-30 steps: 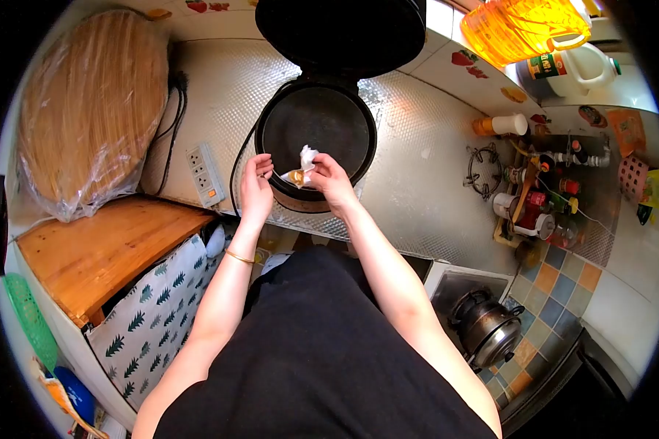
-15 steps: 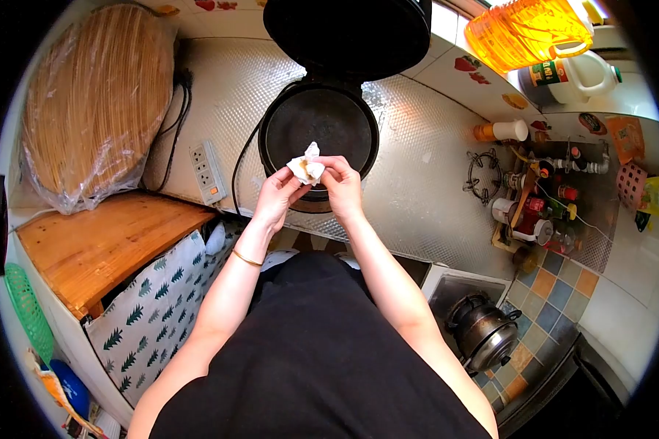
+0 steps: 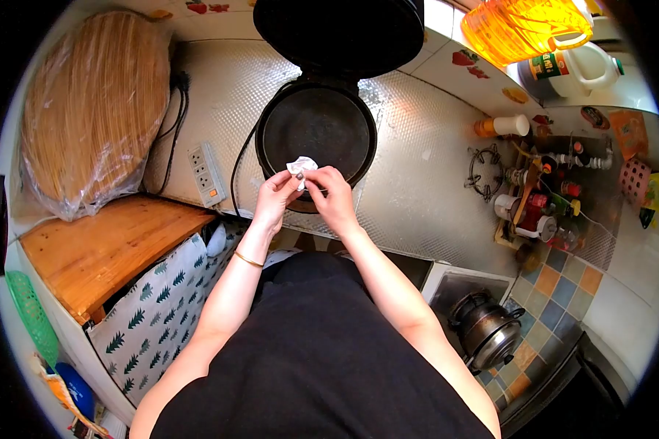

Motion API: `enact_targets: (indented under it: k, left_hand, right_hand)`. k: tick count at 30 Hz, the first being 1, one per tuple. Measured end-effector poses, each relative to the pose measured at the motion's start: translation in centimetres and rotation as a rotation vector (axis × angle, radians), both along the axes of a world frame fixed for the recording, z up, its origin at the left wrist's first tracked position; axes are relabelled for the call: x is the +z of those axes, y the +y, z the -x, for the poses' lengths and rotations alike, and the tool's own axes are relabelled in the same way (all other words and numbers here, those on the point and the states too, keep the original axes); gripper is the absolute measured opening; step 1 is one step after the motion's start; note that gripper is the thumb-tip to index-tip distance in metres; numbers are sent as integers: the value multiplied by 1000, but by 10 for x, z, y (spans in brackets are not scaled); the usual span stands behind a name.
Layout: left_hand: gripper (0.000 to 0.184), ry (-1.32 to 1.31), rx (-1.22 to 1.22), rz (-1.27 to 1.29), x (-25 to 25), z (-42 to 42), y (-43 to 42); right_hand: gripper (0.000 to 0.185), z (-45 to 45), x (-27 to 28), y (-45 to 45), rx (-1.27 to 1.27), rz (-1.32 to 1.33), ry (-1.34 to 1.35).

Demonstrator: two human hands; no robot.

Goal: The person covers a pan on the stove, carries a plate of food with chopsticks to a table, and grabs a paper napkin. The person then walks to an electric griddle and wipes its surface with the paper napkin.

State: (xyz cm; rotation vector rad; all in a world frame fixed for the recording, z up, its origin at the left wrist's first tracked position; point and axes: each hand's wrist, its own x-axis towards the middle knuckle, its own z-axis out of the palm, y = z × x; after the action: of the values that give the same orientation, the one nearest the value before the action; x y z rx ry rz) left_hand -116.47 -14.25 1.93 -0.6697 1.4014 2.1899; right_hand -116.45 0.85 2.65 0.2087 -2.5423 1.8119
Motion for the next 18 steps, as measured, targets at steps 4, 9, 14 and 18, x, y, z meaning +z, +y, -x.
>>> enact_targets:
  k: [4, 9, 14, 18]
  left_hand:
    - [23, 6, -31, -4, -1, 4, -3]
    - [19, -35, -218, -52, 5, 8, -7]
    - [29, -39, -276, 29, -6, 2, -4]
    - [40, -62, -152, 107, -15, -4, 6]
  right_hand:
    - [41, 1, -9, 4, -305, 494, -532]
    - [25, 2, 0, 16, -25, 787, -976]
    - [14, -15, -22, 16, -122, 609, -843]
    - [10, 5, -51, 29, -279, 220, -485]
